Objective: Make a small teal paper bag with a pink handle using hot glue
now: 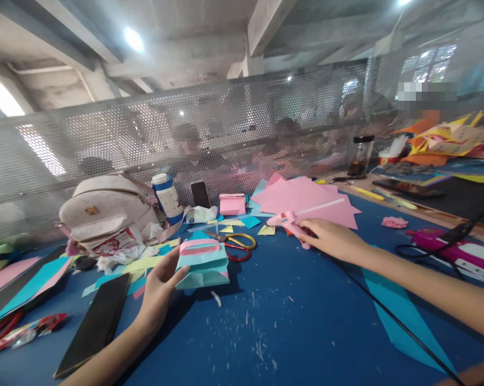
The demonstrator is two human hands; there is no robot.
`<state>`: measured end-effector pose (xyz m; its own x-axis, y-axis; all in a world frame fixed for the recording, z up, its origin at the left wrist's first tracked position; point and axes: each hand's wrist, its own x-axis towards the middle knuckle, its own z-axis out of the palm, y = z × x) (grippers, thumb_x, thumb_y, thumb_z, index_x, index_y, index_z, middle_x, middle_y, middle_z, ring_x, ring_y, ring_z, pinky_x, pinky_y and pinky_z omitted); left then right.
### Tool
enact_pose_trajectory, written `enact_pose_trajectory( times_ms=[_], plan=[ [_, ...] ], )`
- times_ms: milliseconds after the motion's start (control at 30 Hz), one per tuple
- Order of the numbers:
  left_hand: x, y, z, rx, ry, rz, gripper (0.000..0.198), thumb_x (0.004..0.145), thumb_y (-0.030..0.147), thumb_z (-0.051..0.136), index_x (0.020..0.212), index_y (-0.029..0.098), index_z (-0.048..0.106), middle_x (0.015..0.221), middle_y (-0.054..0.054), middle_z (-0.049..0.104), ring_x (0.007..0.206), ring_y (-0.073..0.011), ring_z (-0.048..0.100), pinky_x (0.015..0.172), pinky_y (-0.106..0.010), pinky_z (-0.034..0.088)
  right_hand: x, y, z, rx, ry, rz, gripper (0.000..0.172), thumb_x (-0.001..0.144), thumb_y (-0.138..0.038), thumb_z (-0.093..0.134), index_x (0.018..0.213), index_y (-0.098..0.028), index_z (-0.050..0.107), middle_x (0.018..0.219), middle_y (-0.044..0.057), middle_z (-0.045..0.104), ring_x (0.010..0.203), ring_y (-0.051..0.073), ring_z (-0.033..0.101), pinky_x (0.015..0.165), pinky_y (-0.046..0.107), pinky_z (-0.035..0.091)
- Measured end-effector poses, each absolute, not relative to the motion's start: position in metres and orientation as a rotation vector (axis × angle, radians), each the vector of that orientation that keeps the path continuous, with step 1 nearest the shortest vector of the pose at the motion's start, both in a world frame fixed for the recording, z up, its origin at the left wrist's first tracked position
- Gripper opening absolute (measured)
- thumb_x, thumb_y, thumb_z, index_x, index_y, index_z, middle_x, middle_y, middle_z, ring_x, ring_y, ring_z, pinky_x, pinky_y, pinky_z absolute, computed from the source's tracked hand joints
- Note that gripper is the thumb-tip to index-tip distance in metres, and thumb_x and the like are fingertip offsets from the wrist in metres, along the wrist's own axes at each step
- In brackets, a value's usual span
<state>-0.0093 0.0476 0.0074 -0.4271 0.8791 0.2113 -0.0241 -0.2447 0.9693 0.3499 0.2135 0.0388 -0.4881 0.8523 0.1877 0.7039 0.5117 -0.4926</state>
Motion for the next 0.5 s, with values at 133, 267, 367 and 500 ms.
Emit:
enact_pose_trajectory(
  times_ms=[133, 267, 367, 500],
  plan=[
    [-0.011, 0.048, 0.005, 1.100, 1.343, 1.747, 0.053, 0.068, 0.034, 0.077, 0.117, 0.020, 0.063, 0.127, -0.010, 0.063, 0.125, -0.0305, 0.051, 0.098, -0.039, 0.048, 0.358, 0.196, 0.048, -1.158, -2.211, 0.138, 0.018, 0.080, -0.036, 0.064, 0.069, -0.021, 0.063, 0.067, 0.007, 0.062, 0.053, 0.015, 0.045, 0.048, 0.027, 0.020],
    [-0.012, 0.051, 0.002, 1.172, 1.283, 1.725, 0.050, 0.072, 0.033, 0.074, 0.118, 0.019, 0.062, 0.127, -0.010, 0.063, 0.124, -0.0293, 0.053, 0.099, -0.039, 0.047, 0.332, 0.152, 0.060, -0.977, -2.396, 0.200, 0.015, 0.082, -0.029, 0.063, 0.069, -0.022, 0.065, 0.067, 0.006, 0.064, 0.057, 0.017, 0.052, 0.048, 0.028, 0.027],
    [-0.012, 0.051, 0.001, 1.204, 1.275, 1.726, 0.048, 0.074, 0.032, 0.073, 0.118, 0.020, 0.061, 0.128, -0.009, 0.063, 0.126, -0.0279, 0.051, 0.099, -0.038, 0.047, 0.288, 0.115, 0.063, -0.486, -2.740, 0.403, 0.020, 0.092, -0.023, 0.049, 0.092, -0.025, 0.069, 0.088, 0.003, 0.070, 0.081, 0.019, 0.062, 0.069, 0.032, 0.044],
    [-0.012, 0.051, 0.001, 1.217, 1.288, 1.731, 0.046, 0.075, 0.032, 0.072, 0.119, 0.020, 0.060, 0.128, -0.009, 0.062, 0.127, -0.0277, 0.050, 0.100, -0.037, 0.046, 0.231, 0.090, 0.050, 0.033, -2.716, 0.238, 0.029, 0.093, -0.014, 0.042, 0.108, -0.025, 0.065, 0.101, 0.006, 0.069, 0.088, 0.017, 0.061, 0.070, 0.031, 0.046]
  ],
)
